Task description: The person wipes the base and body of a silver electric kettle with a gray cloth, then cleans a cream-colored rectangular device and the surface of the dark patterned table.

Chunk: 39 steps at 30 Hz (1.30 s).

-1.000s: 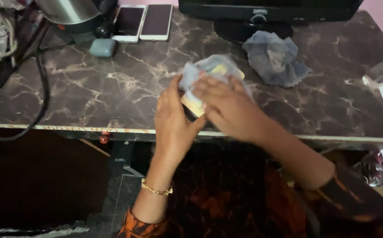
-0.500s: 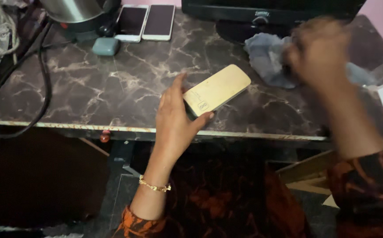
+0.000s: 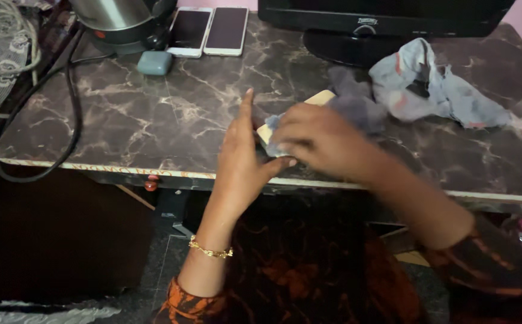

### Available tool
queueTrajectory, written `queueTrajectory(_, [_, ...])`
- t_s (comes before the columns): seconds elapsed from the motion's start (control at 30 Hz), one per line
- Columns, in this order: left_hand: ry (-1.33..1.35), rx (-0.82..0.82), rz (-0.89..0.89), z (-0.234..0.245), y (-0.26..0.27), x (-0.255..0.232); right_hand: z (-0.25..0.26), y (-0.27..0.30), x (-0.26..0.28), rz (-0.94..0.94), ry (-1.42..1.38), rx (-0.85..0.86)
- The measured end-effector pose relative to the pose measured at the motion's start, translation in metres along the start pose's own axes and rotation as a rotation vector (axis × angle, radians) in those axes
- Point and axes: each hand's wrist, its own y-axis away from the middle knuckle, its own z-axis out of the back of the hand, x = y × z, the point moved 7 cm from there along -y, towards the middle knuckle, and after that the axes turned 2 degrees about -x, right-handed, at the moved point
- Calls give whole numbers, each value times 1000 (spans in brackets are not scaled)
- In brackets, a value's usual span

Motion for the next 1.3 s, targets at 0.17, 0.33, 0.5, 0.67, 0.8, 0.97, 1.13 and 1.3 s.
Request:
queueTrajectory(0.17, [8,-5,-14,1,2,-3,-19,-26,-32,-109,96,-18])
queueTrajectory(0.33, [25,1,17,1,1,-2,-12,-12,-18,-72,-1,11])
queueTrajectory(0.5, [-14,-43,-51,0,4,-3,-3,1,0,-130,-144,21])
queueTrajectory(0.67, [-25,-29,-42,-1,5,-4,-15,-12,-12,-103,15,1])
queueTrajectory(0.8, [-59,-52,-47,-1,6,-6,-12,3,-31,-95,164,-74])
queueTrajectory(0.97, [-81,-100,-49,1,6,-13,18,15,-73,-409,425,-198])
queueTrajectory(1.13, [-101,-66,-6,-3,7,-12,-3,15,-37,-284,209,-170])
queueTrajectory(1.3, [-123,-80,-22,-5,7,-10,10,11,-64,-440,330,-162])
